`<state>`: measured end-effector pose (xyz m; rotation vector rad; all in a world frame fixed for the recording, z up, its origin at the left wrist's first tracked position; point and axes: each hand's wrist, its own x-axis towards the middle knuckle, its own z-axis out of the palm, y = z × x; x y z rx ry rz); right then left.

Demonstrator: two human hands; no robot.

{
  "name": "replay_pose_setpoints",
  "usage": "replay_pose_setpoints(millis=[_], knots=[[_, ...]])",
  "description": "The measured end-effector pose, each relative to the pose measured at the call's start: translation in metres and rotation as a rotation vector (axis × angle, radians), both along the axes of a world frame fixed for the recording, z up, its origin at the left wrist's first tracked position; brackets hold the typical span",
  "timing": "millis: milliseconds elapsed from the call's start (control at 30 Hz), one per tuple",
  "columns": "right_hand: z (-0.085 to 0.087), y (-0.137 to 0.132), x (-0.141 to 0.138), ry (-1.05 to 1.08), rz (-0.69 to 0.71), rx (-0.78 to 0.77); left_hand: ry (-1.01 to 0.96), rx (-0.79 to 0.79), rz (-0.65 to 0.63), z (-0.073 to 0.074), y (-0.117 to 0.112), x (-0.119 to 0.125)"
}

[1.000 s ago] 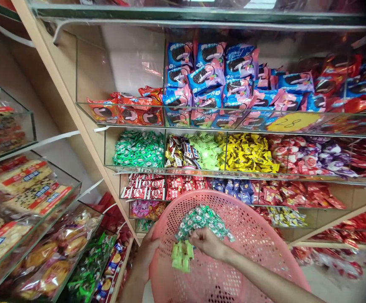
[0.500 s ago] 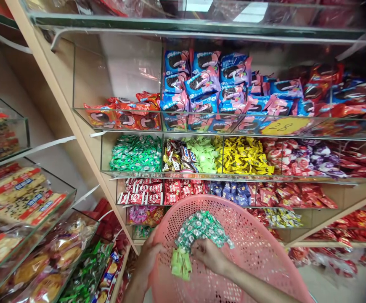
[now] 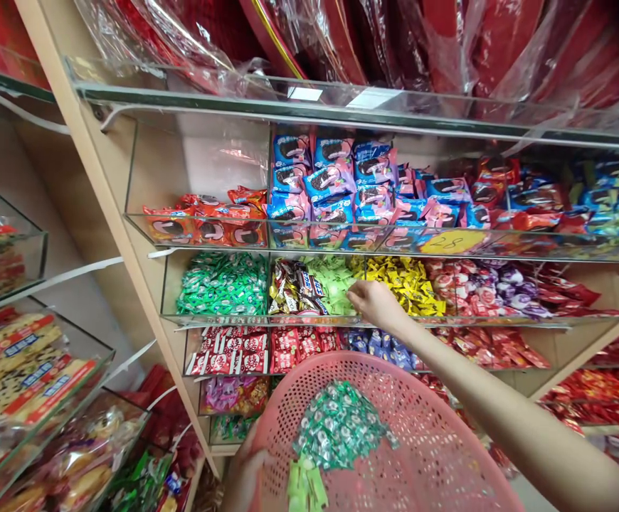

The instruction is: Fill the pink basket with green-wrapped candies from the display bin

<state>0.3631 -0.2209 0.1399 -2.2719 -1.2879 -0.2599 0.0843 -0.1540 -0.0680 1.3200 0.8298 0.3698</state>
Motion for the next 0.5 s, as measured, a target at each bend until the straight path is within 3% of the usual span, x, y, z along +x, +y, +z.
replay_pose_setpoints(millis=[100,200,367,500], knots=[[0.003,0.016,0.014,-0.061,-0.130,-0.118,-0.020,-0.001,0.011,0.000,-0.002,-0.001],[-0.002,0.025,0.017,-0.006,-0.141,-0.167,-0.033,-0.002,0.021,0.000,-0.002,-0.001],[-0.007,0.028,0.014,0.050,-0.115,-0.169,-0.032,0.000,0.027,-0.001,-0.001,0.000],[-0.002,0.023,0.013,0.052,-0.115,-0.069,-0.015,0.012,0.025,-0.001,-0.002,0.000]])
